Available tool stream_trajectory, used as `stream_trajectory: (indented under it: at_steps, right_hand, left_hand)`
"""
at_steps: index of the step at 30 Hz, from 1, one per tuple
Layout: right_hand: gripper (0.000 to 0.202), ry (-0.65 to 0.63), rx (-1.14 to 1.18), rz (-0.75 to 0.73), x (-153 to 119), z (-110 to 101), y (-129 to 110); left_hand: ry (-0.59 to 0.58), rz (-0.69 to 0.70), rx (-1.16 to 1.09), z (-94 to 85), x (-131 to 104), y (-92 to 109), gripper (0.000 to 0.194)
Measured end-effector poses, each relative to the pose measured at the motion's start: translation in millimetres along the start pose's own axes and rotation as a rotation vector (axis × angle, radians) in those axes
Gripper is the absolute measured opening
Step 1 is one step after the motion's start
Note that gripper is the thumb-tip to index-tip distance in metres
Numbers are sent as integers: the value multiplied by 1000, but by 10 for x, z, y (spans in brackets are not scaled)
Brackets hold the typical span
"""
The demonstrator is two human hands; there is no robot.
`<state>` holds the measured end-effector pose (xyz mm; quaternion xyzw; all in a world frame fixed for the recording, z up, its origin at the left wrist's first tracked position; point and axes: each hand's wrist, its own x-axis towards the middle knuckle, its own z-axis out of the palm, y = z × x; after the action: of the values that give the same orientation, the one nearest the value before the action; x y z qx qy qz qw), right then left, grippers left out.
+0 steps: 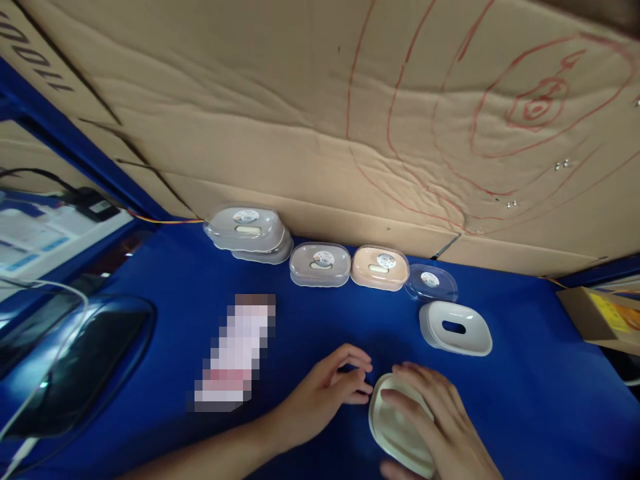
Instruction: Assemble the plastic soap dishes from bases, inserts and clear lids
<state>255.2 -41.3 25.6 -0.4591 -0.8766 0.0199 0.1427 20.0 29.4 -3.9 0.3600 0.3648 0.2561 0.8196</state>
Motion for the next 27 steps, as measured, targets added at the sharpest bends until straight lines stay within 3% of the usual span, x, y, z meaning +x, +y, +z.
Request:
stream_trajectory:
  at_steps: [3,6,11,13,17,19,21,23,27]
  right_hand:
    - [76,-89,-92,17,-234,40,128]
    - [63,-69,-58,76,-277,97,162]
    - [51,-40,76,69,30,-23,121]
    - [53,-58,124,47,185,-75,83]
    - [65,-89,176,-130,454,-70,-19]
    - [77,-108,164,-206,529,-79,4]
    - [87,-107,118,-209,533,-138,139]
    - [84,-98,59,-117,461,-223,378]
    - [46,-45,-194,275,192,-248,900]
  left_hand:
    - [-5,-4,4,-5,12,-24,48]
    - [20,-12,-16,-9,38,-21,45]
    - [90,85,-171,-52,68,102,42]
    - [27,25,-320,-66,69,136,55]
    - [-177,-248,-621,-58,46,123,80]
    - [-191,-322,-702,-51,30,117,82]
    - [-134,-325,-736,-53,18,143,79]
    - [-34,-298,-733,-62,15,195,76]
    - [136,-308,-650,-75,34,254,73]
